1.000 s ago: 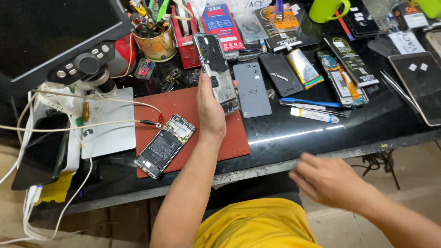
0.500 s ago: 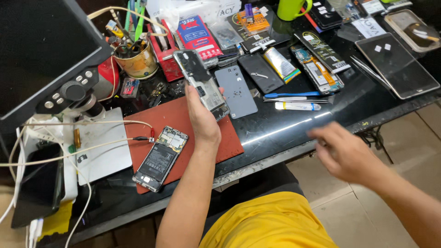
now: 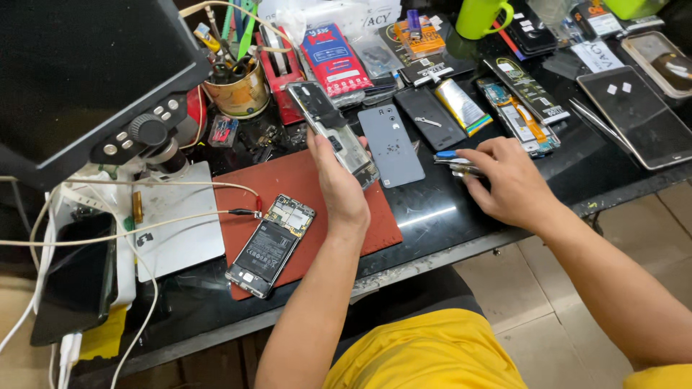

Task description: The person uses a small metal tool to scrape adhesive from the edges of a disassembled smartphone frame. They rotate the phone to access different sides and continue scraping along the perimeter. The person then places the phone down on the workbench.

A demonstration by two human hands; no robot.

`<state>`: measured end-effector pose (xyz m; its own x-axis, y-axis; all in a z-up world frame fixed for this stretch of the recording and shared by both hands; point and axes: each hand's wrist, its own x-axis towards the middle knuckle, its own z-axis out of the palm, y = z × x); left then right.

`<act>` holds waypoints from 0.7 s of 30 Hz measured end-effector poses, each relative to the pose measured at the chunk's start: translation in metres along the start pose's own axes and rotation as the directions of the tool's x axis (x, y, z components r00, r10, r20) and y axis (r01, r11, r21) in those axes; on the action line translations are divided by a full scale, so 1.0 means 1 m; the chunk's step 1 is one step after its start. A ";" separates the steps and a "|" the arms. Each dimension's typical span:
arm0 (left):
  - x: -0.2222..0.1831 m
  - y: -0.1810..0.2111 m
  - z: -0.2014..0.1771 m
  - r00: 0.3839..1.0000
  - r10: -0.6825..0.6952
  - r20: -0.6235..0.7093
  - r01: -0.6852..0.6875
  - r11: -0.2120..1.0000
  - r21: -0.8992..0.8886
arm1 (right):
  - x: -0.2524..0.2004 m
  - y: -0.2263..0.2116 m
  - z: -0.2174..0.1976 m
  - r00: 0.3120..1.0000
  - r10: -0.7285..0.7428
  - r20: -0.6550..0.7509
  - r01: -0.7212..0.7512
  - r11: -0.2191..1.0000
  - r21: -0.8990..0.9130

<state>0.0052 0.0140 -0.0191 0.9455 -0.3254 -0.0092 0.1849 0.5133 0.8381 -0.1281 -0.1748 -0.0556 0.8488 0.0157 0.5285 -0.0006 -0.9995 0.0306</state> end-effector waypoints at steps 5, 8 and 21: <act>-0.006 0.003 0.005 1.000 0.013 0.019 -0.013 1.000 0.013 | 0.006 0.023 0.003 0.999 -0.027 0.017 0.026 0.999 0.039; -0.004 -0.003 0.006 1.000 0.015 0.026 -0.015 1.000 0.020 | 0.019 0.038 0.004 0.984 -0.030 0.173 0.014 0.996 0.090; 0.001 -0.006 0.004 0.996 -0.075 -0.045 0.071 0.993 -0.093 | 0.075 0.031 -0.040 0.946 0.272 0.177 -0.322 0.860 0.397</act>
<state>0.0034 0.0072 -0.0217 0.9401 -0.3269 -0.0967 0.2753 0.5609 0.7807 -0.0859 -0.2033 0.0186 0.8963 -0.2621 0.3578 -0.0641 -0.8748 -0.4802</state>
